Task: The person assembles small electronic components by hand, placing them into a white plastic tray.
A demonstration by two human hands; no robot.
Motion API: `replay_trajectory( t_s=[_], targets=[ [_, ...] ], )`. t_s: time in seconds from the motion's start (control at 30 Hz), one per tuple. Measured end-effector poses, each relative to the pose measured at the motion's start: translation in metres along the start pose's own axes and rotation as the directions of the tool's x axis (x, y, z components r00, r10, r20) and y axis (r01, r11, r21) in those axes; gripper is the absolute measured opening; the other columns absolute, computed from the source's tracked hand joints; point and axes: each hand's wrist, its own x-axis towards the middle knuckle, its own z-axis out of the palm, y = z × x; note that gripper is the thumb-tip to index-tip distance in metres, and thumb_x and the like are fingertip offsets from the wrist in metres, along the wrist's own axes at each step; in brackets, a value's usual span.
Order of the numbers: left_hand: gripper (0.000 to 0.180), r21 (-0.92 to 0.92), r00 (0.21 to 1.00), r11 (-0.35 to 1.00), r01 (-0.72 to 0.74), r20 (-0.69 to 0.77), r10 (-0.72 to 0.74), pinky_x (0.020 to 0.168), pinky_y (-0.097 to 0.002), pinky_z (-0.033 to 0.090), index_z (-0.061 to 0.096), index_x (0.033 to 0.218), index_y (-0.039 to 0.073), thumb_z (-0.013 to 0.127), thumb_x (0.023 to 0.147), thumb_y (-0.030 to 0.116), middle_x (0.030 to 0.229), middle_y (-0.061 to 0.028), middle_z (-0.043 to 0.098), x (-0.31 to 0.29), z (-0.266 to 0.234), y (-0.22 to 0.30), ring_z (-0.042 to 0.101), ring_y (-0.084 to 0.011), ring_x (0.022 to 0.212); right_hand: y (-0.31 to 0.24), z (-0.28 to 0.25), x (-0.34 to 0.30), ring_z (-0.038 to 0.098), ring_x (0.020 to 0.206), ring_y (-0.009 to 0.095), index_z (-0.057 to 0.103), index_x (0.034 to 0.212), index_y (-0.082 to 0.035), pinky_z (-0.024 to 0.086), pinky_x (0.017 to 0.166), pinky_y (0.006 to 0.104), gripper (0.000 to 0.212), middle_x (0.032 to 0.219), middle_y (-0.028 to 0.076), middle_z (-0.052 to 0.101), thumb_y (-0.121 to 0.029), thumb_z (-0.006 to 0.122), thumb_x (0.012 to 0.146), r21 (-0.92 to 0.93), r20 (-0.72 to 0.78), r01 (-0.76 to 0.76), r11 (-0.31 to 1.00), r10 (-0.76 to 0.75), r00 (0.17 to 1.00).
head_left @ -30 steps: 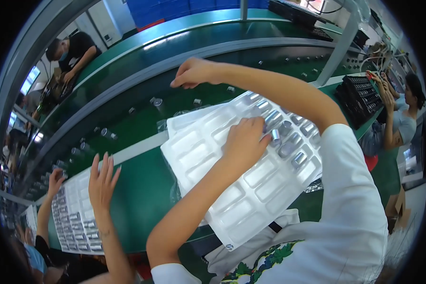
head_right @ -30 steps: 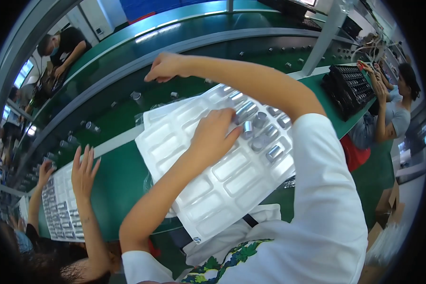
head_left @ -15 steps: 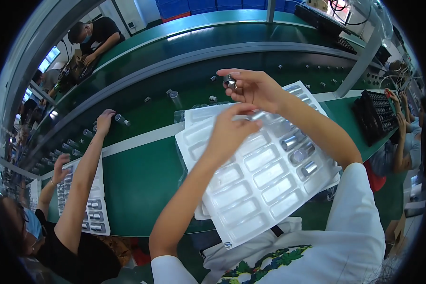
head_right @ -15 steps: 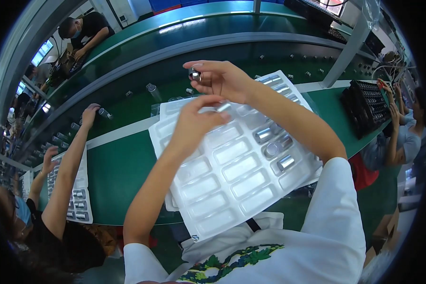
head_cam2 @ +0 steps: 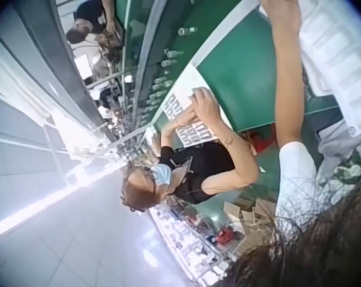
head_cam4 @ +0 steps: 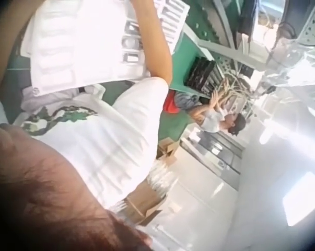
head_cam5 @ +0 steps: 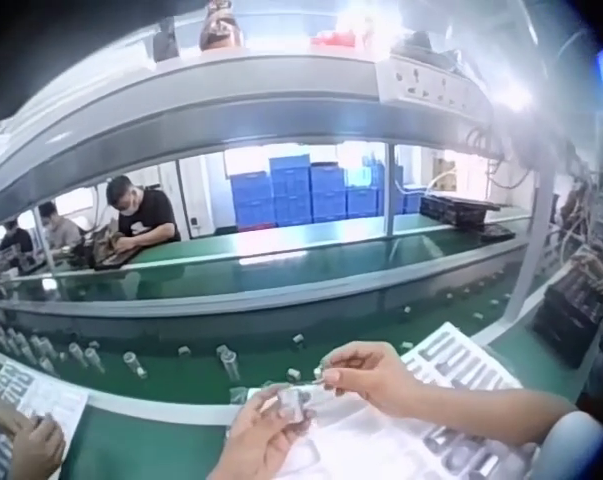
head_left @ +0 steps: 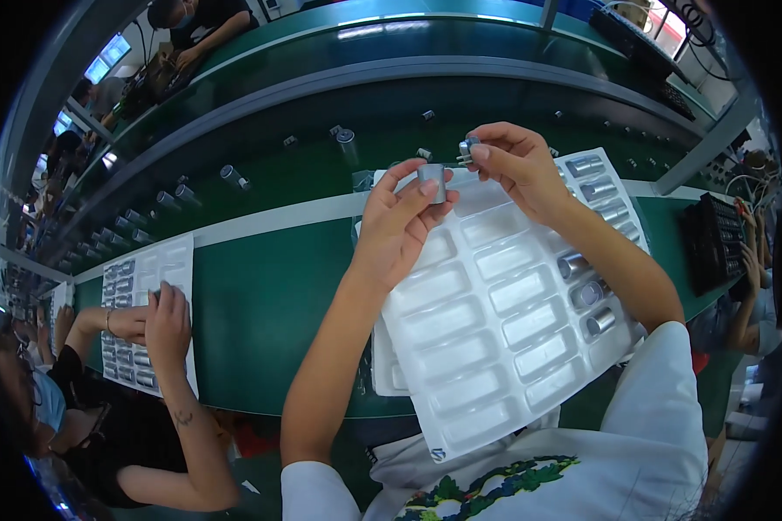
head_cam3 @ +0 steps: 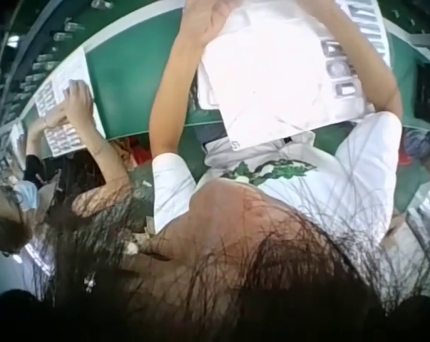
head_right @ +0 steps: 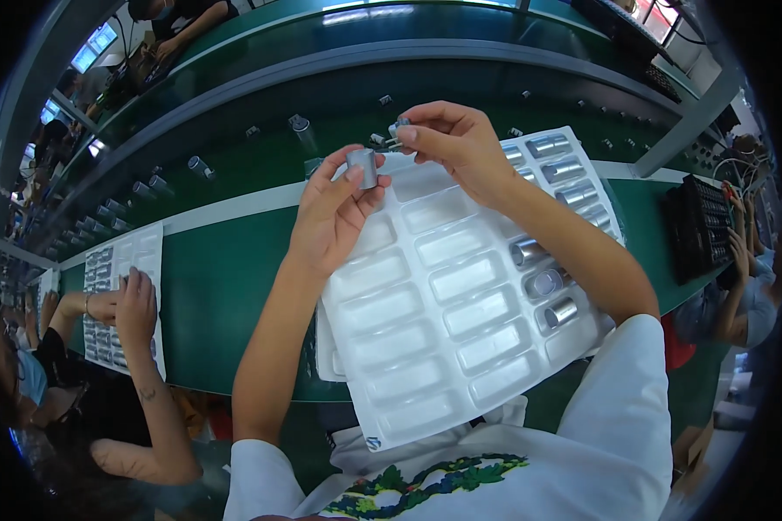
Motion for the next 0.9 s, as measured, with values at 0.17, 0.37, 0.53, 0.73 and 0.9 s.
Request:
replay_trajectory(
  t_s=[0.17,0.37,0.53,0.73,0.9],
  targets=[
    [0.027,-0.076,0.995,0.995,0.06,-0.073,-0.065,0.079,-0.0272,0.052,0.061,0.12,0.003,0.066,0.095,0.012,0.111,-0.0109,0.065,0.004,-0.01,-0.007,0.064,-0.0177,0.088,-0.002,0.002,-0.003,0.068,0.089,0.015,0.069,0.11,-0.001,0.055,0.082,0.0264,0.029,0.103,0.008,0.069,0.002,0.075,0.082,-0.209,0.016,0.137,0.968,-0.136,0.991],
    [0.022,-0.042,0.996,0.998,0.045,-0.075,-0.048,0.078,-0.0272,0.053,0.064,0.113,0.003,0.068,0.094,0.014,0.105,-0.0093,0.067,0.004,-0.012,-0.008,0.064,-0.0165,0.086,-0.003,0.004,-0.007,0.066,0.09,0.016,0.073,0.107,-0.005,0.055,0.08,0.0259,0.034,0.104,0.009,0.07,0.002,0.081,0.074,-0.415,0.153,0.402,0.816,-0.373,0.915],
    [0.021,0.025,0.993,0.999,0.047,-0.112,-0.044,0.077,-0.0274,0.053,0.066,0.11,0.003,0.069,0.093,0.015,0.102,-0.0088,0.068,0.003,-0.008,-0.011,0.064,-0.0164,0.085,-0.001,0.004,-0.01,0.067,0.088,0.019,0.076,0.104,-0.007,0.053,0.074,0.0256,0.032,0.102,0.011,0.07,-0.004,0.084,0.073,-0.559,0.367,0.561,0.61,-0.424,0.828],
    [0.023,0.045,0.993,0.998,0.042,-0.113,-0.037,0.078,-0.0273,0.053,0.068,0.112,0.002,0.069,0.094,0.017,0.101,-0.0087,0.069,0.001,-0.01,-0.01,0.064,-0.0156,0.085,-0.005,0.01,-0.011,0.068,0.085,0.02,0.076,0.101,-0.004,0.054,0.07,0.0261,0.031,0.101,0.012,0.071,-0.007,0.085,0.071,-0.629,0.409,0.574,0.525,-0.404,0.818],
    [0.024,0.044,0.99,0.997,0.066,-0.128,-0.06,0.079,-0.0272,0.053,0.067,0.112,0.001,0.068,0.094,0.018,0.099,-0.0086,0.069,0.002,-0.003,-0.009,0.063,-0.0142,0.084,-0.006,0.015,-0.012,0.068,0.084,0.023,0.074,0.098,-0.003,0.054,0.071,0.0278,0.031,0.099,0.012,0.07,-0.009,0.086,0.07,-0.694,0.459,0.639,0.331,-0.481,0.747]
  ],
)
